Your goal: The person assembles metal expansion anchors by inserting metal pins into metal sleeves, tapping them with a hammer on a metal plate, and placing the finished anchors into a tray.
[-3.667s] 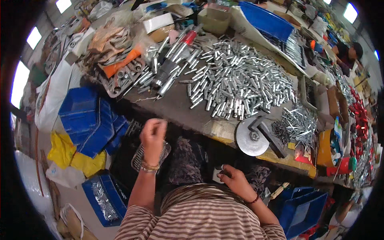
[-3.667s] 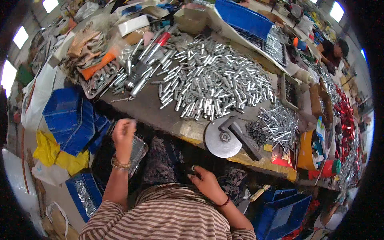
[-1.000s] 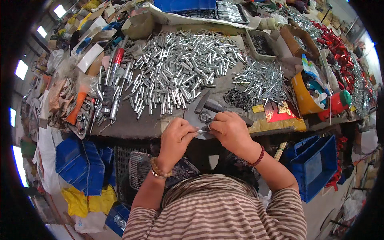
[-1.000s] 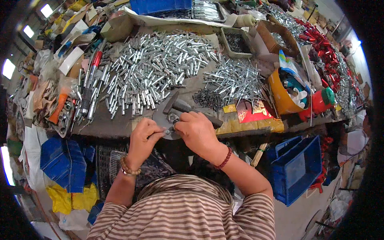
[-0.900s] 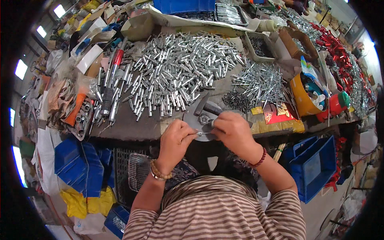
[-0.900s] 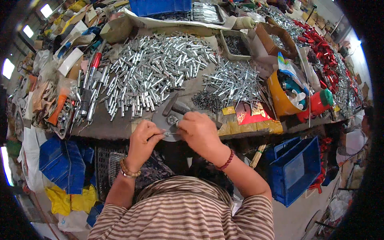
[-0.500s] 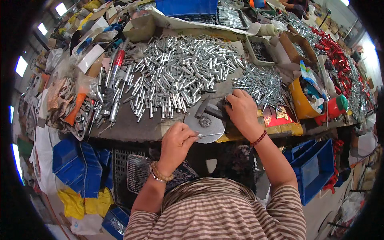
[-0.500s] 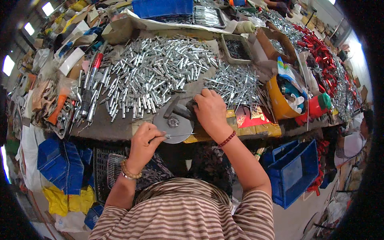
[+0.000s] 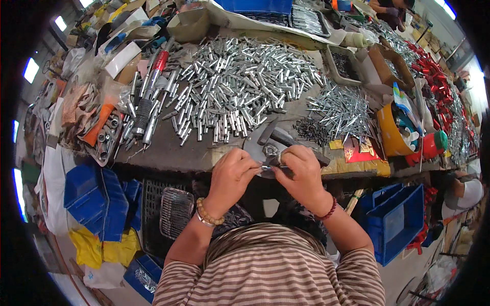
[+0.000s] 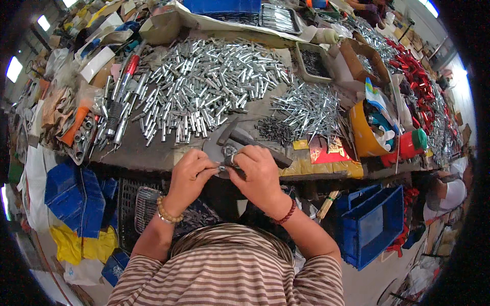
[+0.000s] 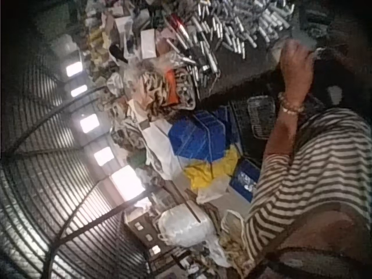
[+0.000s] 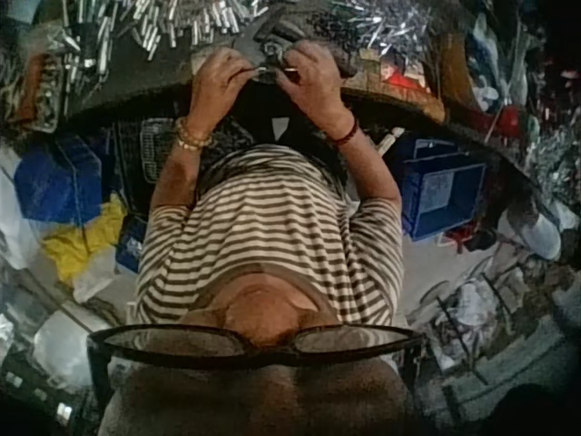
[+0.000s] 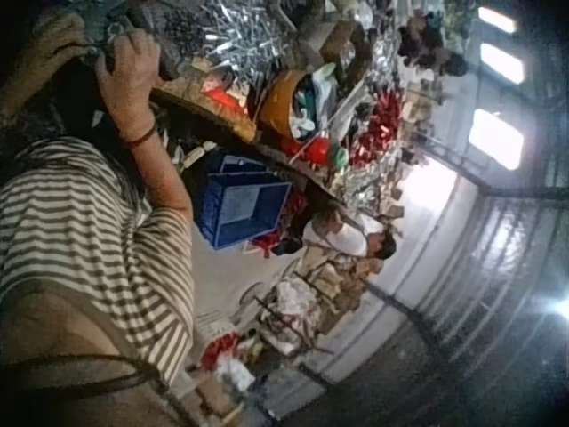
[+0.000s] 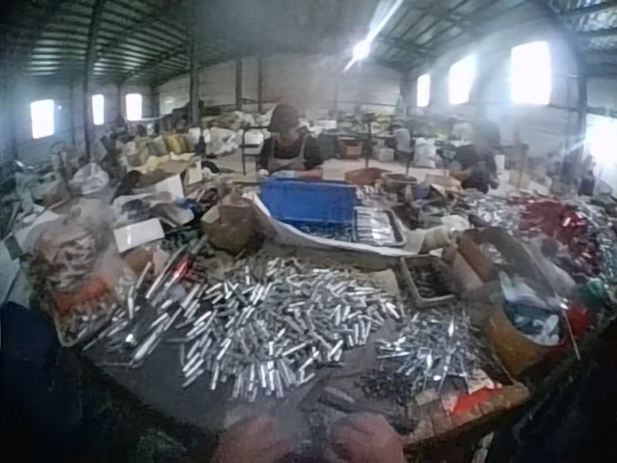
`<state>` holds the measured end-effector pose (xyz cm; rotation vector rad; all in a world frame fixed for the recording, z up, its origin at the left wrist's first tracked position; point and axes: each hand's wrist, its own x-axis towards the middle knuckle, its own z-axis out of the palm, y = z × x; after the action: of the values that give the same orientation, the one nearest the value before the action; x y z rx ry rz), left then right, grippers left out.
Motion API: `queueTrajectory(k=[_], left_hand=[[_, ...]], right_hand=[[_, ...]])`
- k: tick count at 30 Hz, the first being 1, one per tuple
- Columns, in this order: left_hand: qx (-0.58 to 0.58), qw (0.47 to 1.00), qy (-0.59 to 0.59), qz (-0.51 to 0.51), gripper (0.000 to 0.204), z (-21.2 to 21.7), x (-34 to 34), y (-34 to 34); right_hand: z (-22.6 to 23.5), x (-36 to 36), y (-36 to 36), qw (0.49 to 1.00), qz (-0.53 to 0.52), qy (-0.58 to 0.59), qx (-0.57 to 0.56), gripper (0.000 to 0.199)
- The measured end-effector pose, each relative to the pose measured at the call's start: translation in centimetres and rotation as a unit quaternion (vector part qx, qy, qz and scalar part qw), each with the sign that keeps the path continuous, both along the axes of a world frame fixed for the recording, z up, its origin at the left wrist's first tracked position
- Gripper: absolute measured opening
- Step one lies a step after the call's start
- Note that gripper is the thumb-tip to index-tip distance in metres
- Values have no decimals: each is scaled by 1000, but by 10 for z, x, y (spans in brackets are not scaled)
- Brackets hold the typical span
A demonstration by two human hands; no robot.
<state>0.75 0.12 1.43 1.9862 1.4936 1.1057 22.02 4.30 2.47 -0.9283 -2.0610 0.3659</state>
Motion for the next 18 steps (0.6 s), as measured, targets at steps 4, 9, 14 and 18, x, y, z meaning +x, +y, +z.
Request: queueTrajectory(k=[4,9,14,18], left_hand=[[5,1000,8,2,10,0,0,-1],[12,1000,19,4,11,-1,-1,-1],[28,999,18,-2,10,-3,-1,0],[35,999,15,0,9,-6,-1,0]], right_hand=[[-9,-5,-6,1000,9,-29,-8,28],[-9,-5,-5,999,24,-44,-9,29],[12,-7,1,991,45,-127,0,22],[22,-16,4,982,63,-175,-11,19]])
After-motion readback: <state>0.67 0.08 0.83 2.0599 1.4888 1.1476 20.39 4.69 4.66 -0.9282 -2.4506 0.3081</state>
